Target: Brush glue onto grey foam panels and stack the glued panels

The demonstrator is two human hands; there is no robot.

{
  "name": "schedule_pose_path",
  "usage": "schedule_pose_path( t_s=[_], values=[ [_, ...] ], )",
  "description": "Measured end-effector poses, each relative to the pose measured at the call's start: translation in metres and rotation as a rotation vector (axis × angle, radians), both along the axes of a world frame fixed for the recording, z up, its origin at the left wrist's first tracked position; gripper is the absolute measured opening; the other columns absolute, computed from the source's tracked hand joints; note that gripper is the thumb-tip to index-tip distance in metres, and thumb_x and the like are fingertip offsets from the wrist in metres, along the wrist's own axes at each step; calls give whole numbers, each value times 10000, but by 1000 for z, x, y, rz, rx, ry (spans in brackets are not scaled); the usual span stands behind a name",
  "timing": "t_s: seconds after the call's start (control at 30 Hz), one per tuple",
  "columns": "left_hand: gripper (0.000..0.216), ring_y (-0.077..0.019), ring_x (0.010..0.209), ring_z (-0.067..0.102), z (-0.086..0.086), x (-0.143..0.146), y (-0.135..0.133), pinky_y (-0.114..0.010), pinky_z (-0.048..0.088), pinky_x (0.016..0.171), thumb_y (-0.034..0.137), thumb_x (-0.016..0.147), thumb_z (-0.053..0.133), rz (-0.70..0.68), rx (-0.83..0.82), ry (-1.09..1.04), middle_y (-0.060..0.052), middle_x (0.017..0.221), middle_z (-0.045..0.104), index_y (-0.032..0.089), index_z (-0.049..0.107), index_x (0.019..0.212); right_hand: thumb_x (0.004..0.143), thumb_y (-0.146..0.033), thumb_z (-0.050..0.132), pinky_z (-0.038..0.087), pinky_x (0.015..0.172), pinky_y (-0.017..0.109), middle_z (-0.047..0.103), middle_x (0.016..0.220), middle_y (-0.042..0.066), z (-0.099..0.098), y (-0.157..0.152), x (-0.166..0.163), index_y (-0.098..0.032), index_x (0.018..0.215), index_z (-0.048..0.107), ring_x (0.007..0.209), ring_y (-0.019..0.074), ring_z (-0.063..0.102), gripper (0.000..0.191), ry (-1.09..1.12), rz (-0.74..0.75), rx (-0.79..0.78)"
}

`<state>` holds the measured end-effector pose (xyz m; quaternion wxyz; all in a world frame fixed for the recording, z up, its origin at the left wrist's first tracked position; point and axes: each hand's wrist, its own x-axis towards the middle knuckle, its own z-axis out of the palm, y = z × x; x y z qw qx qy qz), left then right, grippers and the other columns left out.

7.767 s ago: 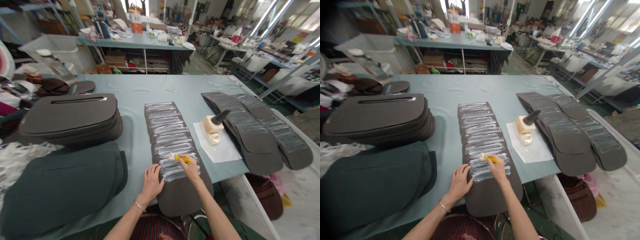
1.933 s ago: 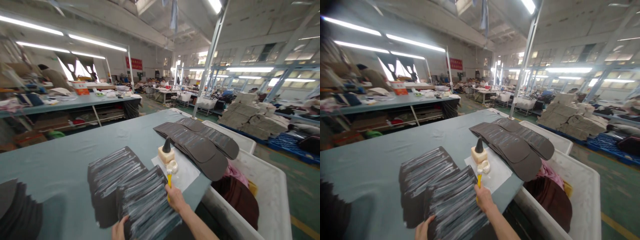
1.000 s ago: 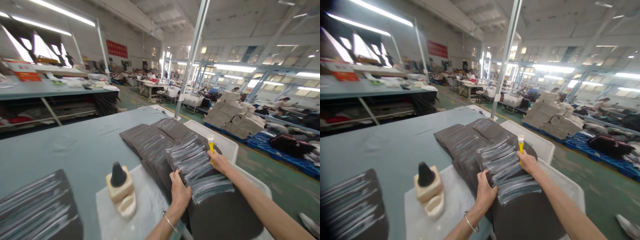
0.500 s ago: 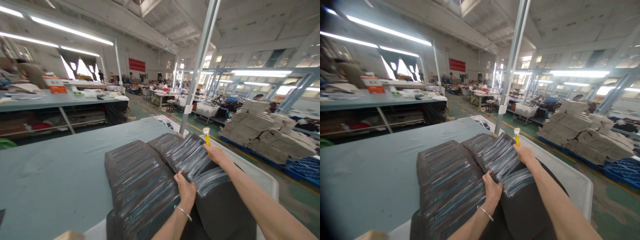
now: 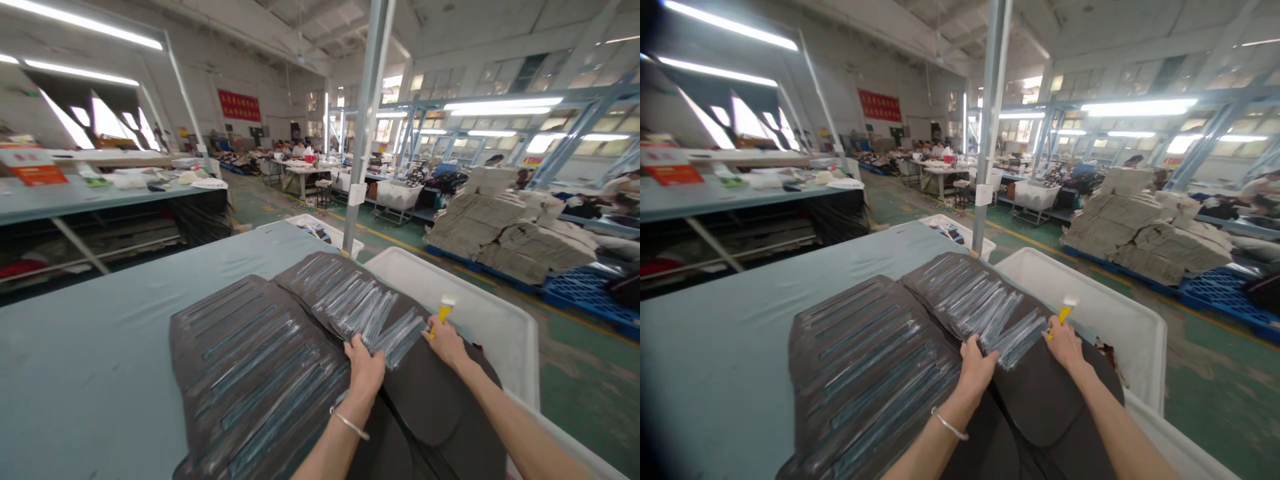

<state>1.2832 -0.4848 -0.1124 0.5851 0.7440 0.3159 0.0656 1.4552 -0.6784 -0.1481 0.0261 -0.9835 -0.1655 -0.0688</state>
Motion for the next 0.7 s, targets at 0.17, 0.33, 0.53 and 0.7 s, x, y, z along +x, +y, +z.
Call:
schedule_pose_path(
  t_s=[0.17,0.33,0.53,0.7],
  values=[
    [624,-310,1394,86,3,-14,-19,-387,214,1109,134,699,540,-40,186,-133,-226,1497,-56,60,339,1285,866,-386,472,348,610,267,523,861,61,-29,-18,-18,-212,912,421,826,216,535,187,-43,17,69],
    [537,-325,1377,172,-16,-33,-34,-511,127,1123,88,644,532,-300,395,-202,-194,1428,334,101,517,1180,850,-328,476,375,675,272,513,878,52,-33,-3,-9,-215,900,414,842,198,526,139,-31,91,171],
    [458,-361,1325,283,-35,-36,-32,-586,173,1073,121,633,567,-378,445,-212,-164,1356,445,172,572,1089,799,-232,485,381,700,266,511,921,48,-26,9,12,-217,901,418,859,182,518,123,13,149,244],
    [462,-276,1269,377,-17,-42,-21,-447,328,1035,96,729,457,-255,421,-249,-123,1436,314,186,511,1179,783,-150,453,357,714,262,521,919,53,-12,30,23,-207,962,434,892,187,500,188,-41,124,214]
  ],
)
